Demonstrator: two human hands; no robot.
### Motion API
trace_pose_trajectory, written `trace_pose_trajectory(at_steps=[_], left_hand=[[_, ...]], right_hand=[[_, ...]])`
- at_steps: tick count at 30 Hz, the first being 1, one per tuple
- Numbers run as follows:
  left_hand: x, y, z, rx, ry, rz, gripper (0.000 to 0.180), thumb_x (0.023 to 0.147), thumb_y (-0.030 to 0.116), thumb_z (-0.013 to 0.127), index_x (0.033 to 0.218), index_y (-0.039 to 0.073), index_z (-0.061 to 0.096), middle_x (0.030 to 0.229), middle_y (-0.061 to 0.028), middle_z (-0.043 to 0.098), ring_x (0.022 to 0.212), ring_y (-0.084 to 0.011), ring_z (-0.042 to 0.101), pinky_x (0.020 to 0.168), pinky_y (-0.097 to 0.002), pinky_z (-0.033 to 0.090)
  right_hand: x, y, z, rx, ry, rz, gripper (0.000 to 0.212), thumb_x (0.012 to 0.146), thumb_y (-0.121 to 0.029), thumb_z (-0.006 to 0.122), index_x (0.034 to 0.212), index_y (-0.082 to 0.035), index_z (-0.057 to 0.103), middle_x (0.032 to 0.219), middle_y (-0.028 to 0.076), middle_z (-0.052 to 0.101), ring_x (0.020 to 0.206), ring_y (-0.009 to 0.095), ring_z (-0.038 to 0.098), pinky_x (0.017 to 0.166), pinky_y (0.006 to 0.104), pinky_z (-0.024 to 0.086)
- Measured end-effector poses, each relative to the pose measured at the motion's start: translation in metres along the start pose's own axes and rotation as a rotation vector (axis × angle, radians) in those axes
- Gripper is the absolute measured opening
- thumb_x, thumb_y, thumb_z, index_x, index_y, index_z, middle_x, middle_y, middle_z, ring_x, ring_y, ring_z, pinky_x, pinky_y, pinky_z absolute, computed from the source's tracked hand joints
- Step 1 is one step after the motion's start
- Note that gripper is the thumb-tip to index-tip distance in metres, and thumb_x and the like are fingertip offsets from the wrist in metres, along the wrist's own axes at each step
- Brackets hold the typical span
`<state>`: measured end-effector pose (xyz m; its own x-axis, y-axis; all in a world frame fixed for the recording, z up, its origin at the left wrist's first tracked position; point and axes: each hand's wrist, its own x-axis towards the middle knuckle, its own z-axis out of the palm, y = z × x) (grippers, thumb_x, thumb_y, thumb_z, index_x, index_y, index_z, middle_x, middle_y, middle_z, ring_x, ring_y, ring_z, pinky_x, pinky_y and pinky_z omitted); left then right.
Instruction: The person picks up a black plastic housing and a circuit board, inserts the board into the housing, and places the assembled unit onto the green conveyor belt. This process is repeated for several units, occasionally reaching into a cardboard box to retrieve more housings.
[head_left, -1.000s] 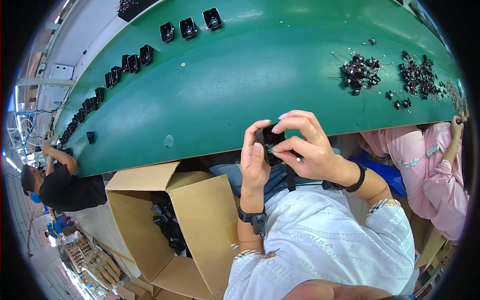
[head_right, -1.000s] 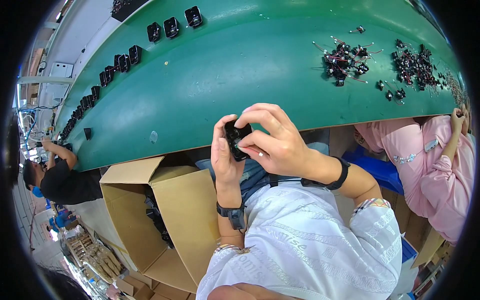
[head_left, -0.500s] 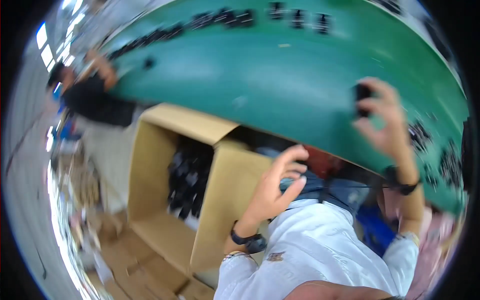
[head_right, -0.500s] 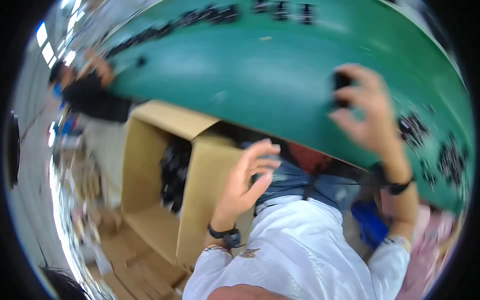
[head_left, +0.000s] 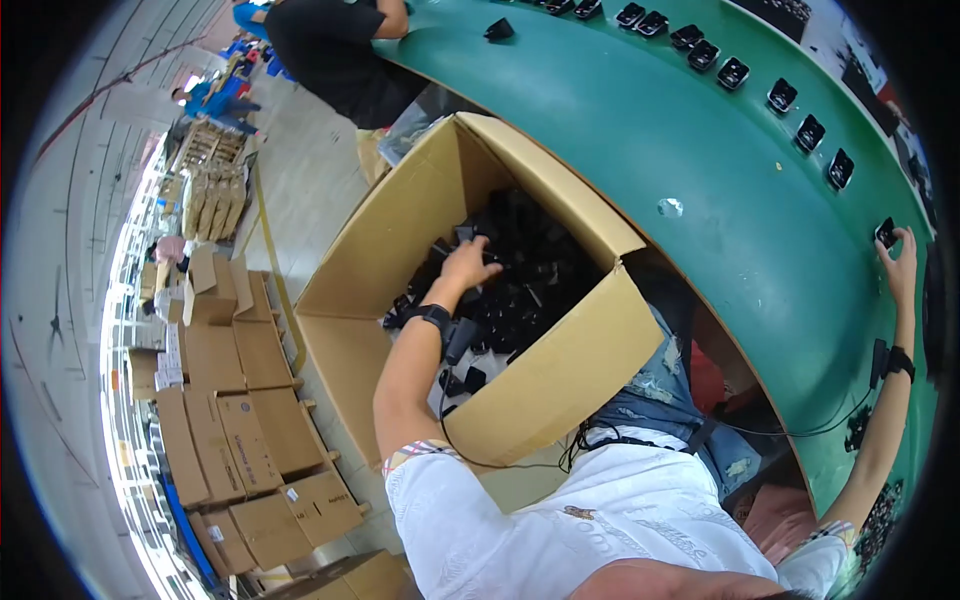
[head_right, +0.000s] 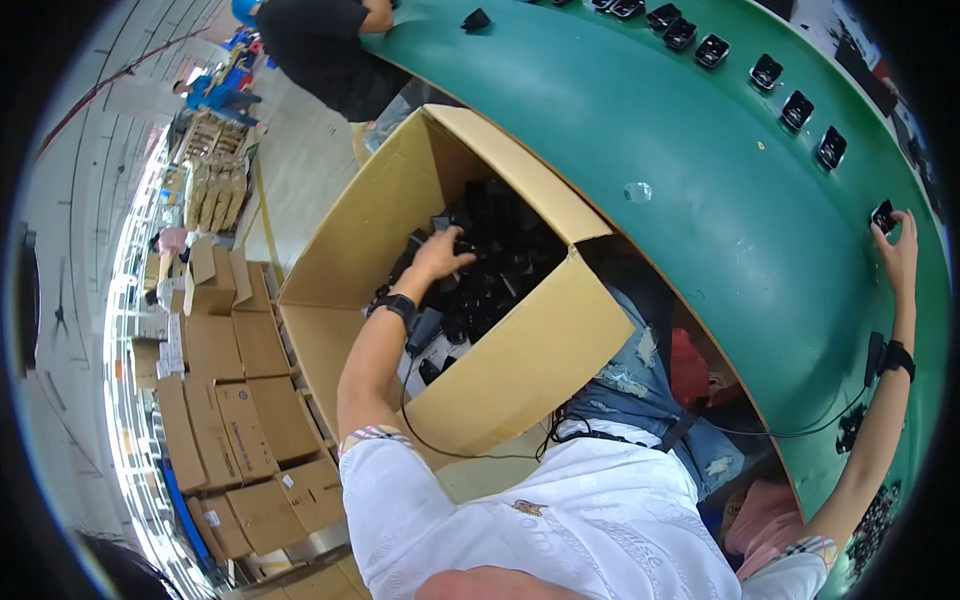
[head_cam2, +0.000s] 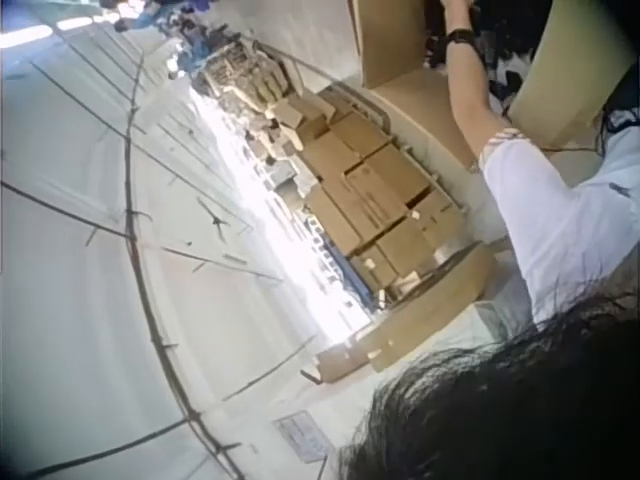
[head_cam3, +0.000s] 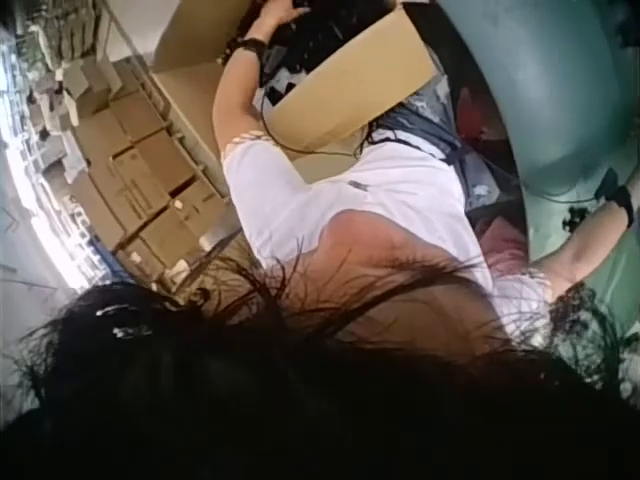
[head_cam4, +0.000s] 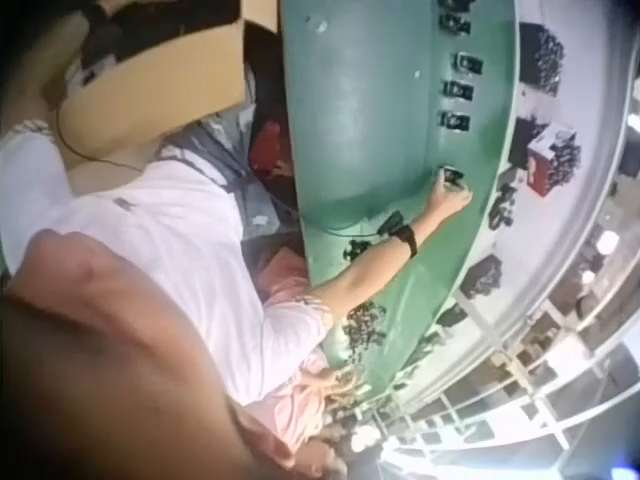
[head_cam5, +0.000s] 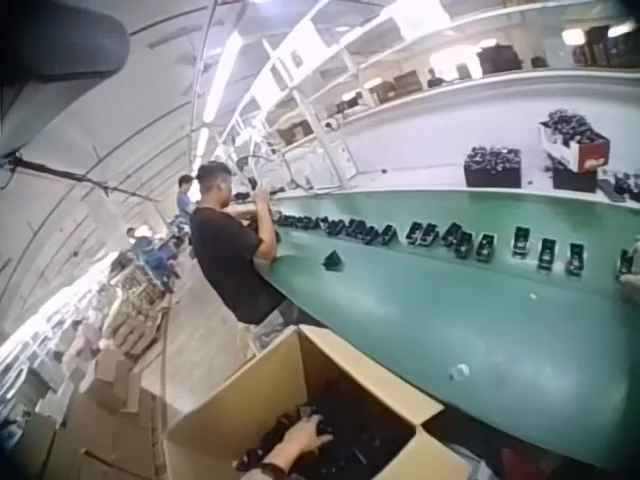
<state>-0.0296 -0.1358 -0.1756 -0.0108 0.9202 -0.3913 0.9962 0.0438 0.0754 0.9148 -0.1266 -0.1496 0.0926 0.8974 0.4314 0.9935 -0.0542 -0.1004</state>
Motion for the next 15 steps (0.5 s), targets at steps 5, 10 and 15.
trace_pose_trajectory(at_steps=[5, 10, 15], left_hand=[[0.02, 0.008, 0.055, 0.011, -0.19, -0.007, 0.079, 0.072, 0.028, 0.085, 0.138, 0.005, 0.047, 0.142, -0.0333, 0.046, 0.126, -0.0477, 0.053, 0.106, -0.0467, 0.047], [0.024, -0.026, 0.041, -0.241, 0.049, 0.023, 0.018, 0.081, 0.013, 0.068, 0.095, 0.004, 0.06, 0.09, -0.0236, 0.07, 0.098, -0.0438, 0.067, 0.085, -0.0484, 0.053], [0.013, -0.01, 0.048, -0.45, -0.25, -0.181, 0.065, 0.079, 0.035, 0.082, 0.127, 0.004, 0.053, 0.114, -0.0271, 0.068, 0.091, -0.0404, 0.071, 0.067, -0.0407, 0.059]], right_hand=[[-0.071, -0.09, -0.121, 0.015, -0.083, -0.039, 0.041, 0.095, -0.017, 0.066, 0.133, -0.006, 0.055, 0.152, 0.013, 0.045, 0.141, 0.032, 0.043, 0.114, 0.0412, 0.035], [-0.163, -0.119, -0.213, 0.174, -0.181, 0.263, 0.037, 0.099, -0.015, 0.061, 0.135, -0.008, 0.056, 0.148, 0.009, 0.052, 0.136, 0.024, 0.049, 0.11, 0.0382, 0.038], [-0.239, -0.12, -0.223, 0.364, -0.167, 0.395, 0.035, 0.099, -0.01, 0.06, 0.133, -0.005, 0.056, 0.142, 0.009, 0.056, 0.127, 0.019, 0.054, 0.102, 0.0333, 0.043]])
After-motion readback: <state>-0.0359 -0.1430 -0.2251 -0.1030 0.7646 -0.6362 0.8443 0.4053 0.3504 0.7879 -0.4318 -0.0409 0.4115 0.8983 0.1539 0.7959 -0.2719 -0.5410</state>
